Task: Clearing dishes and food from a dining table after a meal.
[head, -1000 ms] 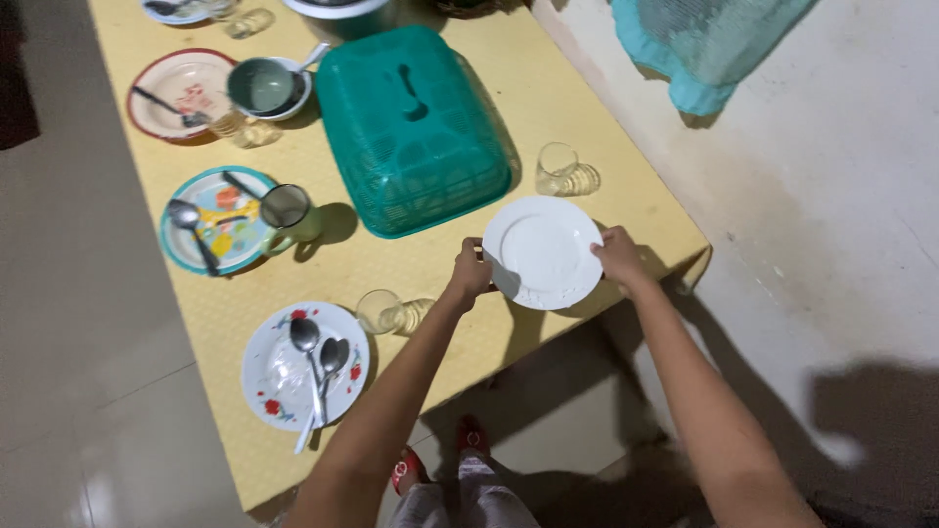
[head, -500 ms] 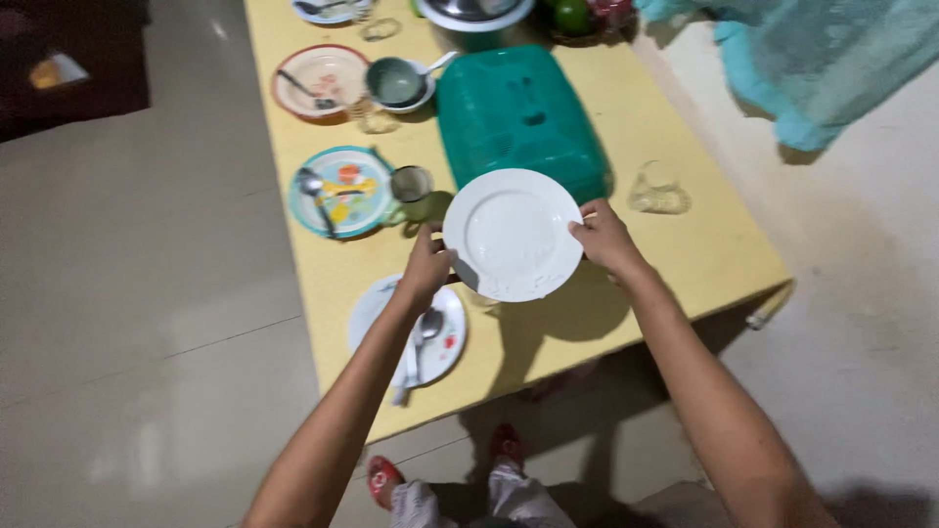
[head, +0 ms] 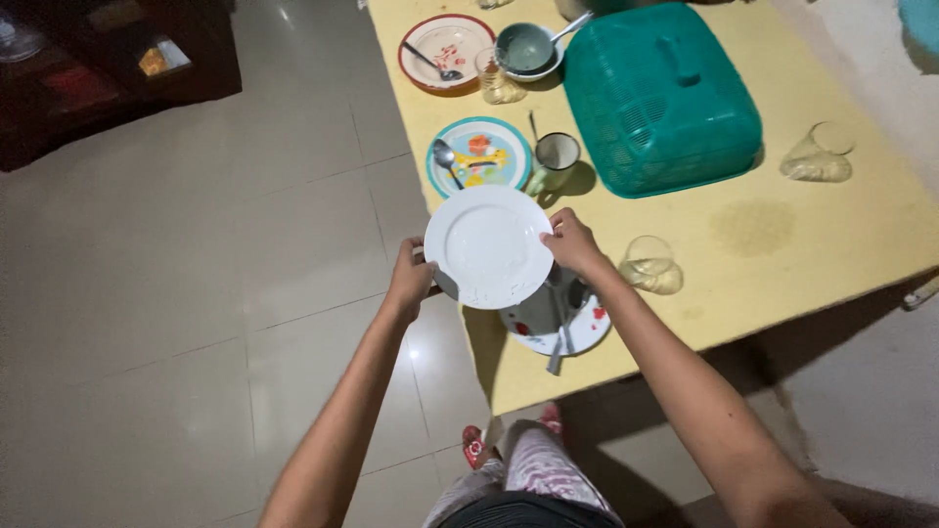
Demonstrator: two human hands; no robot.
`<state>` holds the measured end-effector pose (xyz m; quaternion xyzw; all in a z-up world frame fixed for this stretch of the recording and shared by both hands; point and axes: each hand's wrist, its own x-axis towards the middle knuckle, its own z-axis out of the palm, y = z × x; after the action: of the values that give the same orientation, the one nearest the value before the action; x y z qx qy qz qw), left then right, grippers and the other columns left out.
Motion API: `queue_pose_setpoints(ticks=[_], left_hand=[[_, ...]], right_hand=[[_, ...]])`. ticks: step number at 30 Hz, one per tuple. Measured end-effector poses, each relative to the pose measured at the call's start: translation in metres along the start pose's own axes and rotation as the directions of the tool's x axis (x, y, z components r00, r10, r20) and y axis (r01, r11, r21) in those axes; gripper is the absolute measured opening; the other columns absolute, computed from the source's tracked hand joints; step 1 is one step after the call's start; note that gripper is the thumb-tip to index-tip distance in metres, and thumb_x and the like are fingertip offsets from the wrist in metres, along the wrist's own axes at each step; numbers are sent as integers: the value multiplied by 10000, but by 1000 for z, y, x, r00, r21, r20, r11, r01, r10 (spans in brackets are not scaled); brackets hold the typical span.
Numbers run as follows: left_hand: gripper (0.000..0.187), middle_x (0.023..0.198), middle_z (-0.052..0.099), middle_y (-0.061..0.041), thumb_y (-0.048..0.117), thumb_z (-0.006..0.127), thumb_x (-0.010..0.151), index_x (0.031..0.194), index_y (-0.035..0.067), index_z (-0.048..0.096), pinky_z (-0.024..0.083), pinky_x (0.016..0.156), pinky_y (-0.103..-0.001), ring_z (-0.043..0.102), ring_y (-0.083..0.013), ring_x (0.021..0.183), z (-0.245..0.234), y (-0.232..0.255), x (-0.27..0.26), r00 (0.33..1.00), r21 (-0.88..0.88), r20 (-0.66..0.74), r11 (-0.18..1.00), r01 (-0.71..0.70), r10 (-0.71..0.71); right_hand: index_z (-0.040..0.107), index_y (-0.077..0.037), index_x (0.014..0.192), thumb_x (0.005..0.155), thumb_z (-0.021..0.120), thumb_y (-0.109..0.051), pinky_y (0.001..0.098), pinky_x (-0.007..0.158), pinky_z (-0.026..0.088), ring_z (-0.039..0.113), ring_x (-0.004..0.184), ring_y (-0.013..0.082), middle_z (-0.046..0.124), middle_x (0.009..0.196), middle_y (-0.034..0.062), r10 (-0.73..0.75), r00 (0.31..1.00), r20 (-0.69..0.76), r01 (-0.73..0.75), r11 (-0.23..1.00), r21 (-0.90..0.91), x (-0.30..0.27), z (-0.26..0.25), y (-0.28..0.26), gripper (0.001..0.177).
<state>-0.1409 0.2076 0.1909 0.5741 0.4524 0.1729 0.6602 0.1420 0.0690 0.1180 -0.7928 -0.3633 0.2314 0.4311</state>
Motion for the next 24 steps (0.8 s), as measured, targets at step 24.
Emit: queue_pose_setpoints(ticks=[24], left_hand=[[454,1272,595,-216,-63,452,981,1406,83,390,646,856,-450,659,-292,1053,-93,-82,144,978,46,43,978,204,-206]], right_hand=[[602,-28,1212,913,682,-124,349,725,590,748,818,209,769,985,101,216,975,46,-218,976,24,19,112,3,324]])
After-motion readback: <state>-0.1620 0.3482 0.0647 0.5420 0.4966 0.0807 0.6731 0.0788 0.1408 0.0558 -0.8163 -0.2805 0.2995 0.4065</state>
